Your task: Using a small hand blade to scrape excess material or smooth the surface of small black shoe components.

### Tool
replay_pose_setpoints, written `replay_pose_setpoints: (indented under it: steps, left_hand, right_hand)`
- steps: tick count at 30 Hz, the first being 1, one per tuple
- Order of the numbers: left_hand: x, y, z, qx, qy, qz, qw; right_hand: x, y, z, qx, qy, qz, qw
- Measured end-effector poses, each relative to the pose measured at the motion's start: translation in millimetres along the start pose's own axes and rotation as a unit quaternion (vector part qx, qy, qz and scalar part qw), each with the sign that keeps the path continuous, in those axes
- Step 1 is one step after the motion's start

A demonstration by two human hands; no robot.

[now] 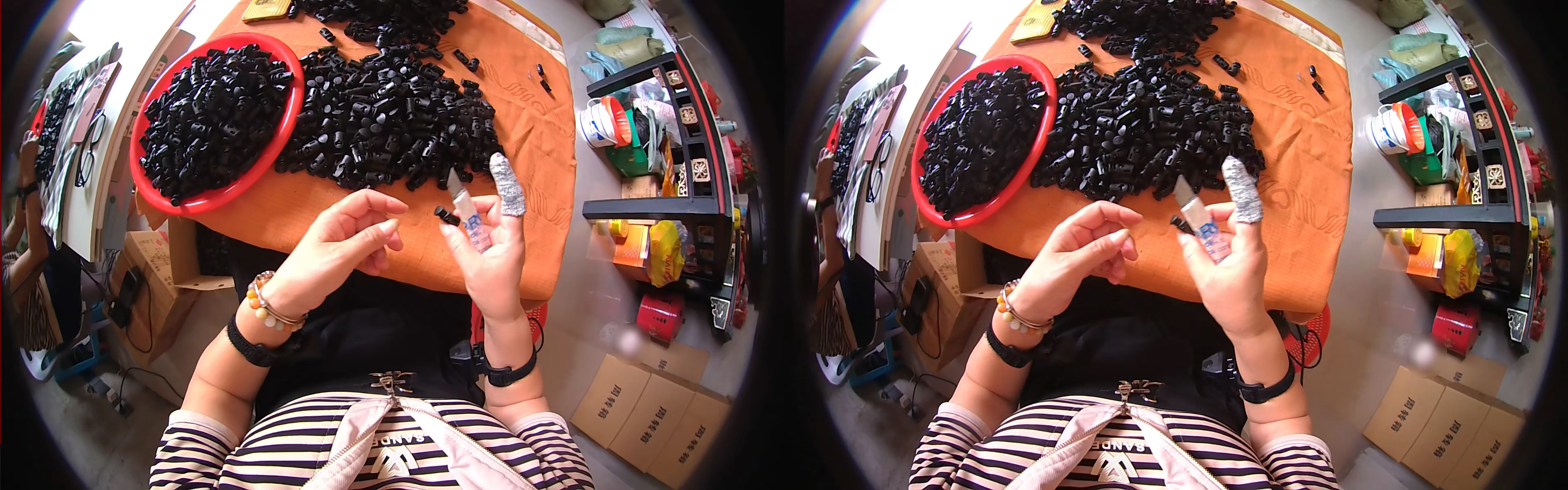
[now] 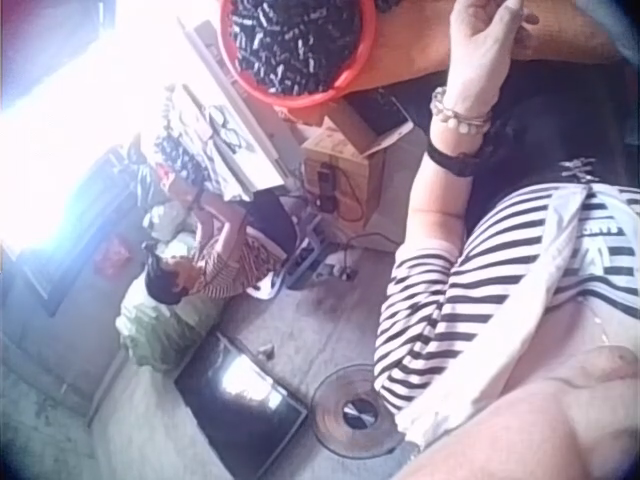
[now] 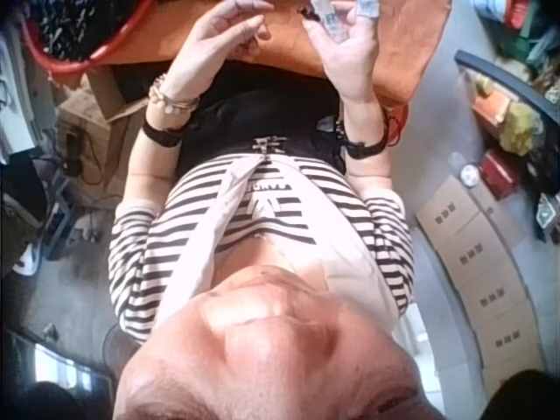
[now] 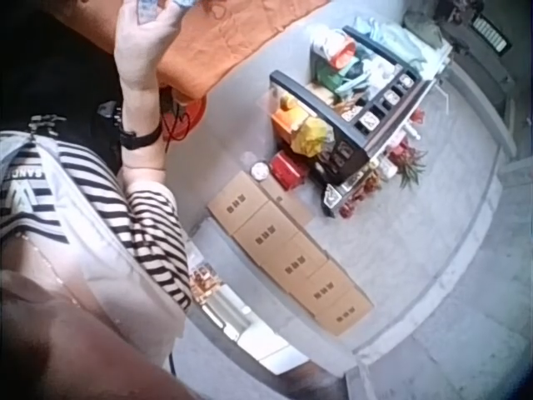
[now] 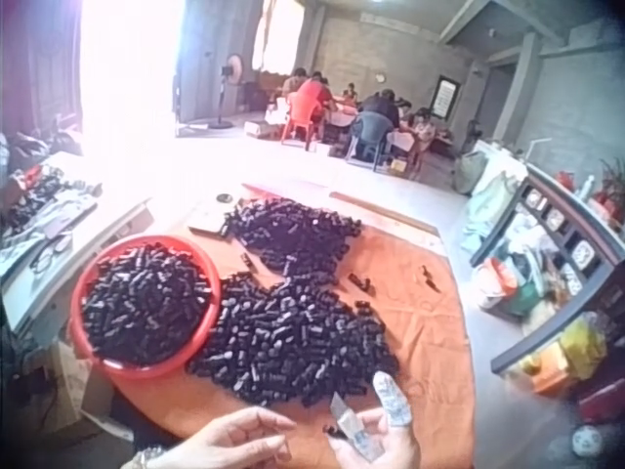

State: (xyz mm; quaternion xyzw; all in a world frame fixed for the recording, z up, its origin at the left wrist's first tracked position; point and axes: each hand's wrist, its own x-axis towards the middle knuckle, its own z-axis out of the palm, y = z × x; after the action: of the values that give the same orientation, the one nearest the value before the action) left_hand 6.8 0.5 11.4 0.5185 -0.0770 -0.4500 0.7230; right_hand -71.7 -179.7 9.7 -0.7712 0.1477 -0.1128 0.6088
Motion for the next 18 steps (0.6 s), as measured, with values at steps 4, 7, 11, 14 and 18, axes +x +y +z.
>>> replay_pose_setpoints:
  steps: [4, 7, 11, 14, 18]
  left_hand:
    - [2, -2, 7, -0.035, 0.001, -0.001, 0.999]
    - [2, 1, 0, -0.055, -0.032, -0.028, 0.998]
    - [1, 1, -3, -0.099, -0.064, -0.031, 0.993]
    - [2, -2, -6, -0.137, -0.077, -0.068, 0.985]
    - [1, -2, -9, -0.239, -0.104, -0.075, 0.963]
  right_hand:
    - [-4, -12, 13, 0.06, -0.053, -0.032, 0.996]
    - [-4, -19, 19, 0.12, -0.1, -0.031, 0.987]
    - [-6, -22, 24, 0.115, -0.121, -0.053, 0.985]
    - [-5, -19, 23, 0.114, -0.124, -0.074, 0.983]
    - [-6, -24, 28, 0.161, -0.096, -0.04, 0.981]
